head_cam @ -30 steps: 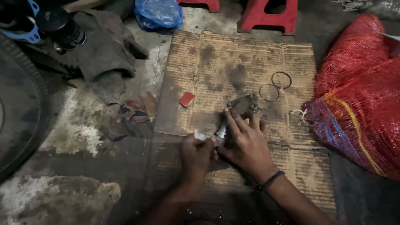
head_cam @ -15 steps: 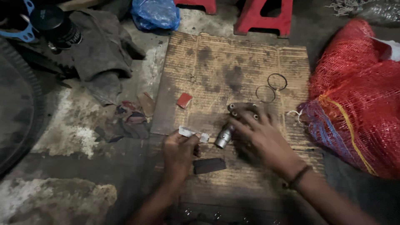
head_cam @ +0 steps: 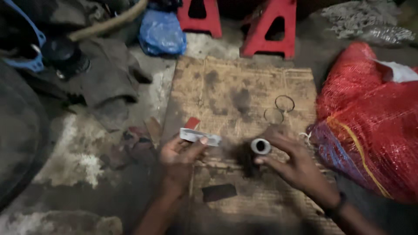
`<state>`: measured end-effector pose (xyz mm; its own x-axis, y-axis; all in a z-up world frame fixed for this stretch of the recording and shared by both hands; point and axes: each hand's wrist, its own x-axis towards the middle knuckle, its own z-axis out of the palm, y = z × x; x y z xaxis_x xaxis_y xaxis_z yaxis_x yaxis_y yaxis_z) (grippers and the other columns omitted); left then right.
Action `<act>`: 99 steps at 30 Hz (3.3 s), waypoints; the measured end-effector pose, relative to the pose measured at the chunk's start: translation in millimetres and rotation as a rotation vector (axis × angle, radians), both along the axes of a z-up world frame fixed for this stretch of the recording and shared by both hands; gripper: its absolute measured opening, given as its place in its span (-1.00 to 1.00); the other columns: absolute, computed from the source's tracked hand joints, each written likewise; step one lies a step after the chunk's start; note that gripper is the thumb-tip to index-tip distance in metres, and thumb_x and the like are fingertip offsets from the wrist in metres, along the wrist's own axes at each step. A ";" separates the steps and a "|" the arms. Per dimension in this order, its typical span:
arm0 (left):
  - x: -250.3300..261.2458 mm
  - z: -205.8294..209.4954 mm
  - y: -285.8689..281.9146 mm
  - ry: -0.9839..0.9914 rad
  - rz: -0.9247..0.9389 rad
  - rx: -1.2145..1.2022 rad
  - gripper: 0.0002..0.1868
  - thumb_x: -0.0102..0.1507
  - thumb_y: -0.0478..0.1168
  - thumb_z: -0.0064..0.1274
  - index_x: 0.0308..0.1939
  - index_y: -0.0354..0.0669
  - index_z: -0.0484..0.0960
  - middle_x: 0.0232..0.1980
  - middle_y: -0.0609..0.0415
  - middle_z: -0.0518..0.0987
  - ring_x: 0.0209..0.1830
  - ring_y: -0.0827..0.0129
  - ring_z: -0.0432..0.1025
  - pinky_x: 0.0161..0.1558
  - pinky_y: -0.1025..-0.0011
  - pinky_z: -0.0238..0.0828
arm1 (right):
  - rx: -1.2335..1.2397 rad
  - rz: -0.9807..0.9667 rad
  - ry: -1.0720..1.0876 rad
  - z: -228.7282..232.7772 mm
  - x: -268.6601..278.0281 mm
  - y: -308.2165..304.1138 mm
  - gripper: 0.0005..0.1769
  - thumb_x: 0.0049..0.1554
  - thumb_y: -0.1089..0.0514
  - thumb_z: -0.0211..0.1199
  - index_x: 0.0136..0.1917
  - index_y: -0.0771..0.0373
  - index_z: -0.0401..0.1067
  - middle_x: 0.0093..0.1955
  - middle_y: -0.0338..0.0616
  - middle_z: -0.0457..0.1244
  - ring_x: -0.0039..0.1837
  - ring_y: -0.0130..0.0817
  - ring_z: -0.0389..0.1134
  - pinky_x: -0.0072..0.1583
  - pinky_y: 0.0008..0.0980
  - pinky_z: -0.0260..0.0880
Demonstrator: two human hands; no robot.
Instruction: The person scrubs a cylindrical metal part with a small abrasive pad, rotating it to clean different sides. The person then scrubs a larger metal component with a flange, focusing on the edges and surfaces.
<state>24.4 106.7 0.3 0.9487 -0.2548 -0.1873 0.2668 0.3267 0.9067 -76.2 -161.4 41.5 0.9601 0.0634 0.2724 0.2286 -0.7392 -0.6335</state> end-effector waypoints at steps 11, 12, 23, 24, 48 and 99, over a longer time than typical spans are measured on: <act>-22.2 57.7 -53.7 0.108 -0.205 -0.001 -0.84 0.19 -0.30 0.20 -0.20 -0.32 0.65 -0.36 0.02 0.68 -0.47 0.43 0.52 -0.45 0.45 0.43 | 0.851 -0.120 0.443 -19.2 -25.3 9.9 -0.49 0.14 0.09 0.32 0.32 0.34 0.48 0.21 -0.15 0.43 0.21 -0.44 0.41 0.27 -0.35 0.40; -22.0 56.7 -53.6 0.083 -0.225 -0.019 -0.85 0.19 -0.30 0.18 -0.21 -0.33 0.65 -0.37 0.02 0.69 -0.47 0.43 0.53 -0.45 0.45 0.42 | 0.884 -0.106 0.476 -19.9 -25.9 7.8 -0.49 0.16 0.06 0.30 0.33 0.34 0.48 0.19 -0.13 0.44 0.20 -0.43 0.42 0.27 -0.34 0.41; -23.5 46.9 -55.9 0.014 -0.291 -0.008 -0.84 0.20 -0.30 0.12 -0.22 -0.34 0.69 -0.33 0.10 0.69 -0.40 0.57 0.52 -0.30 0.57 0.42 | 1.462 0.224 0.598 -50.7 -41.1 -0.5 -0.34 0.13 -0.09 0.39 0.29 0.45 0.36 0.14 0.00 0.39 0.18 -0.26 0.41 0.27 -0.23 0.42; -24.3 46.7 -57.3 0.062 -0.315 -0.043 -0.85 0.20 -0.31 0.13 -0.22 -0.34 0.68 -0.35 0.08 0.67 -0.45 0.53 0.48 -0.36 0.54 0.39 | 1.497 0.232 0.591 -55.0 -42.4 -2.1 -0.34 0.11 -0.07 0.39 0.29 0.44 0.34 0.14 0.00 0.39 0.19 -0.25 0.42 0.28 -0.23 0.42; -48.6 87.8 -60.9 0.156 -0.350 -0.138 -0.90 0.20 -0.35 0.05 -0.33 -0.37 0.59 -0.48 -0.01 0.60 -0.63 0.40 0.45 -0.57 0.43 0.38 | 1.798 0.273 0.603 -56.6 -67.7 1.1 -0.28 -0.02 -0.07 0.35 0.25 0.44 0.32 0.05 0.10 0.33 0.12 -0.10 0.34 0.35 -0.05 0.25; -56.0 68.8 -62.5 0.166 -0.190 -0.095 -0.88 0.21 -0.31 0.09 -0.33 -0.35 0.61 -0.48 0.03 0.60 -0.54 0.40 0.47 -0.44 0.43 0.46 | 1.382 -0.357 0.536 -21.4 -49.9 30.3 -0.52 0.10 0.11 0.17 0.21 0.45 0.48 0.03 0.12 0.47 0.08 -0.13 0.50 0.17 -0.16 0.45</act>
